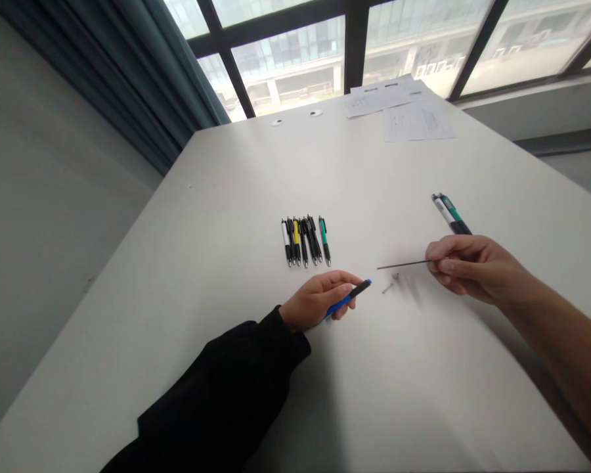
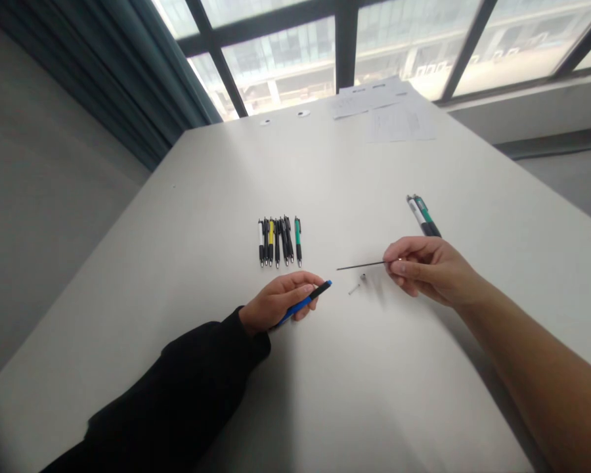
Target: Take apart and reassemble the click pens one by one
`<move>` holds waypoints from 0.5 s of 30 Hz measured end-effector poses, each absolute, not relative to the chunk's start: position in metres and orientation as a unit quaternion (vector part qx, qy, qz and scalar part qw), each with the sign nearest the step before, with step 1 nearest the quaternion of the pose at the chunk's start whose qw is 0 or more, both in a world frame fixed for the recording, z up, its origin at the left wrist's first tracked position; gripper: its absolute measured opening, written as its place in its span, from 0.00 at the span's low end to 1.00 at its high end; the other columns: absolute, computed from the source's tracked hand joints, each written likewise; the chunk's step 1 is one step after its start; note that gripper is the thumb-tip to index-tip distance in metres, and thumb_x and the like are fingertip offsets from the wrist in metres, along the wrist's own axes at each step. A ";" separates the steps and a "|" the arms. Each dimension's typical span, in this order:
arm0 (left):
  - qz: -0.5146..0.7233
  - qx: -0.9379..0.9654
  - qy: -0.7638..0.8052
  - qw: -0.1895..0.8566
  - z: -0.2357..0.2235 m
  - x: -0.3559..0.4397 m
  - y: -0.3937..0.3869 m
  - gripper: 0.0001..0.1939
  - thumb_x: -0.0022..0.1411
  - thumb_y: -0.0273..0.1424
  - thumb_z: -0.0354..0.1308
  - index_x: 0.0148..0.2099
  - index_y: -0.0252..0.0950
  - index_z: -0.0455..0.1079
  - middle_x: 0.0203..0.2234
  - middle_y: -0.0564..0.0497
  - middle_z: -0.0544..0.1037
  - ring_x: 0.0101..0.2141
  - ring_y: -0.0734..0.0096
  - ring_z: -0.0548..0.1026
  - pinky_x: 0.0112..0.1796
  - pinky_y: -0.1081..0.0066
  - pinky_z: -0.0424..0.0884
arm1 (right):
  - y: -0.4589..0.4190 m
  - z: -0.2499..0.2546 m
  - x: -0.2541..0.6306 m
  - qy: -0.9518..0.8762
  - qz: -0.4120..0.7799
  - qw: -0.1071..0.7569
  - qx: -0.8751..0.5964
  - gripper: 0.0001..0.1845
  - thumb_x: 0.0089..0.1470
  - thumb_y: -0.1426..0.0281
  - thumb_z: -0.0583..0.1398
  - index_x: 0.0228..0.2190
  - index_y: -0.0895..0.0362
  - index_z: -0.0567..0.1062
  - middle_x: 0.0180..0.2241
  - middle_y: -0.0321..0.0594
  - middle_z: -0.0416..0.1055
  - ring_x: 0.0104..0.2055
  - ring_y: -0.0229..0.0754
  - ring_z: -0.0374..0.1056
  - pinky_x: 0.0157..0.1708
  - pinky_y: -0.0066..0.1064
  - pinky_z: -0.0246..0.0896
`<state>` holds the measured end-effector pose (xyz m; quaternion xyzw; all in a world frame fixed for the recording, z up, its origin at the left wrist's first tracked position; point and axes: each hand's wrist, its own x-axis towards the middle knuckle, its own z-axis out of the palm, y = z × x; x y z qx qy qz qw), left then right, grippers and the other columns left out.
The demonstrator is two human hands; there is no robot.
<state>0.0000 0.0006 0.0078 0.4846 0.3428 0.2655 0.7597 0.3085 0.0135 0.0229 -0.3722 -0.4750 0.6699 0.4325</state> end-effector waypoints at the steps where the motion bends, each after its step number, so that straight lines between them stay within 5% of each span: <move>1: 0.263 0.495 0.345 0.753 0.008 0.000 0.000 0.26 0.63 0.49 0.63 0.48 0.29 0.71 0.27 0.52 0.74 0.19 0.82 0.66 0.21 0.77 0.58 | 0.014 0.023 0.308 -0.467 0.669 0.439 -0.376 0.10 0.47 0.66 0.75 0.33 0.54 0.84 0.23 0.40 0.74 0.20 0.34 0.66 0.12 0.21 0.55; 15: 0.225 0.529 0.359 0.735 0.011 0.003 -0.003 0.24 0.59 0.49 0.67 0.41 0.29 0.75 0.23 0.53 0.73 0.17 0.84 0.62 0.19 0.78 0.55 | 0.017 0.022 0.302 -0.456 0.639 0.457 -0.418 0.12 0.45 0.63 0.76 0.29 0.56 0.84 0.22 0.41 0.76 0.20 0.35 0.67 0.15 0.24 0.59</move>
